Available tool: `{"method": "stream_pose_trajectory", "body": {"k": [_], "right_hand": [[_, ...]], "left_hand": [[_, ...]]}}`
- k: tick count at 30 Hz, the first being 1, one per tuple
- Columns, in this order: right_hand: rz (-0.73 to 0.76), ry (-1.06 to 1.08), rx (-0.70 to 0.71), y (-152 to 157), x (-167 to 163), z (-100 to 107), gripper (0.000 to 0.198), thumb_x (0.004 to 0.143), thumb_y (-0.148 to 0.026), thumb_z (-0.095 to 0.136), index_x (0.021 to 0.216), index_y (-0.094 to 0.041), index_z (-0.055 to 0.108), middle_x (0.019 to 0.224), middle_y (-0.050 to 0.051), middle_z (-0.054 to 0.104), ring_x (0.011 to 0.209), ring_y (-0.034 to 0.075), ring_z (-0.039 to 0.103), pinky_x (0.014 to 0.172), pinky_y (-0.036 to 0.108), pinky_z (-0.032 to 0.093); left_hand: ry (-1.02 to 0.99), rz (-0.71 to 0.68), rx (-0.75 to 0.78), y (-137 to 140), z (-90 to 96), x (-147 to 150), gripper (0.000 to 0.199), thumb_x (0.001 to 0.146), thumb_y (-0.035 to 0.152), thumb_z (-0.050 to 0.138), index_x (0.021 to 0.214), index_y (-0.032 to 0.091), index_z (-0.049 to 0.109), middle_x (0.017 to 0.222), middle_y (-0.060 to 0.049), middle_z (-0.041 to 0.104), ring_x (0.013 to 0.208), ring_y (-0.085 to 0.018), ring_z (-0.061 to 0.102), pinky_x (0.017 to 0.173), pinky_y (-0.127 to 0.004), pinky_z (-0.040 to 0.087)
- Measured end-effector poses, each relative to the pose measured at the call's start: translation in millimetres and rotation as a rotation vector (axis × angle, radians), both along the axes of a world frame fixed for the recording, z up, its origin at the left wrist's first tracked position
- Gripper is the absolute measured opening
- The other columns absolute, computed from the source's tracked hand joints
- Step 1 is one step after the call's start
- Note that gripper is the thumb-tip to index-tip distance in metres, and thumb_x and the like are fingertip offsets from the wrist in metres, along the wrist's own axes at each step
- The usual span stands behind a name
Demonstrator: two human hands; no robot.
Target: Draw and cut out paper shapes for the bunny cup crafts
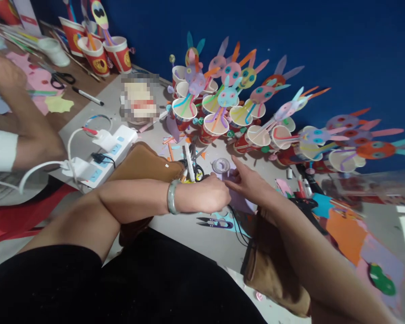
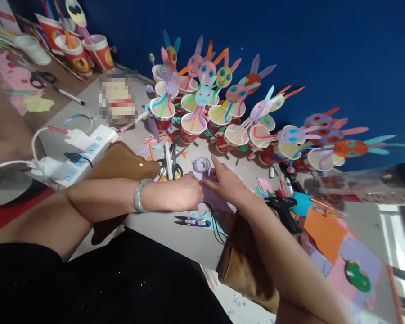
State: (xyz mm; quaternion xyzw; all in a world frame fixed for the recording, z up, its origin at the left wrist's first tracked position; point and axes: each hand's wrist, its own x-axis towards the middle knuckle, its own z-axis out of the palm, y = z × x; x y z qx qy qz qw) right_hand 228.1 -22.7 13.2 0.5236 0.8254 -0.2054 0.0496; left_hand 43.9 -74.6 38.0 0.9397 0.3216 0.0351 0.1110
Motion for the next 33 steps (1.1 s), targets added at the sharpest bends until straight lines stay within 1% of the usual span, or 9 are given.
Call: {"method": "stream_pose_trajectory", "body": {"k": [3,6,12,14,17,20,23,28,33], "right_hand": [[0.066,-0.065,0.098,-31,6,13,0.075,0.090,-0.038,0.058,0.157,-0.013,0.034,0.117,0.020,0.069,0.098,0.033,0.069,0.080,0.044,0.056],[0.170,-0.088,0.239,-72,10,29,0.063,0.092,-0.038,0.058,0.150,-0.017,0.046,0.111,0.018,0.070,0.099,0.034,0.068,0.084,0.046,0.056],[0.140,0.280,0.390,-160,10,46,0.038,0.096,-0.028,0.057,0.133,-0.020,0.061,0.107,0.016,0.073,0.099,0.029,0.069,0.088,0.045,0.057],[0.105,0.491,0.311,-186,9,39,0.033,0.095,-0.022,0.060,0.128,-0.021,0.063,0.102,0.012,0.074,0.095,0.025,0.071,0.083,0.040,0.059],[-0.016,0.809,-0.071,-217,9,20,0.022,0.097,-0.027,0.061,0.117,-0.022,0.069,0.093,0.008,0.076,0.084,0.018,0.073,0.075,0.031,0.059],[-0.182,1.144,-0.485,-236,8,-4,0.038,0.102,-0.047,0.049,0.120,-0.021,0.069,0.109,0.011,0.077,0.097,0.020,0.075,0.089,0.035,0.059],[-0.257,1.256,-0.736,-249,5,-26,0.056,0.099,-0.061,0.044,0.128,-0.019,0.068,0.125,0.014,0.073,0.116,0.025,0.070,0.105,0.044,0.052],[-0.458,1.124,-0.703,-263,-3,-52,0.053,0.095,-0.065,0.049,0.120,-0.026,0.074,0.122,0.007,0.076,0.115,0.025,0.070,0.108,0.044,0.050],[-0.445,1.087,-0.593,-269,-3,-58,0.048,0.092,-0.064,0.056,0.120,-0.029,0.075,0.128,0.004,0.073,0.122,0.027,0.066,0.110,0.043,0.047]], "left_hand": [[0.091,-0.104,-0.089,1,-0.5,-1,0.019,0.087,0.019,0.062,0.075,0.014,0.075,0.072,-0.008,0.073,0.063,-0.016,0.060,0.062,-0.032,0.037],[0.108,-0.122,-0.098,4,0.5,-2,0.023,0.090,0.025,0.059,0.082,0.011,0.076,0.077,-0.010,0.073,0.073,-0.019,0.064,0.065,-0.031,0.040],[0.056,-0.077,-0.029,9,-12.5,-1,0.028,0.091,0.029,0.058,0.082,0.010,0.076,0.076,-0.013,0.074,0.073,-0.020,0.066,0.067,-0.032,0.044],[0.082,-0.074,-0.001,10,-13.2,0,0.030,0.091,0.031,0.058,0.083,0.008,0.077,0.075,-0.015,0.074,0.072,-0.022,0.067,0.065,-0.032,0.043],[0.139,-0.064,0.020,11,-8.1,1,0.031,0.091,0.027,0.054,0.085,0.007,0.077,0.075,-0.017,0.074,0.072,-0.023,0.068,0.063,-0.032,0.042],[0.206,-0.041,0.040,12,-4.0,3,0.035,0.092,0.026,0.049,0.090,0.006,0.077,0.078,-0.018,0.074,0.074,-0.024,0.068,0.064,-0.032,0.042],[0.245,-0.026,0.073,12,-5.8,6,0.039,0.095,0.029,0.046,0.095,0.004,0.076,0.083,-0.020,0.074,0.078,-0.024,0.069,0.067,-0.032,0.043],[0.305,0.007,0.075,9,-6.2,11,0.040,0.094,0.030,0.044,0.098,0.005,0.076,0.090,-0.022,0.075,0.085,-0.028,0.071,0.072,-0.034,0.046],[0.378,0.067,0.043,5,2.5,17,0.042,0.095,0.031,0.043,0.104,0.006,0.075,0.100,-0.025,0.074,0.093,-0.033,0.071,0.074,-0.037,0.048]]}}
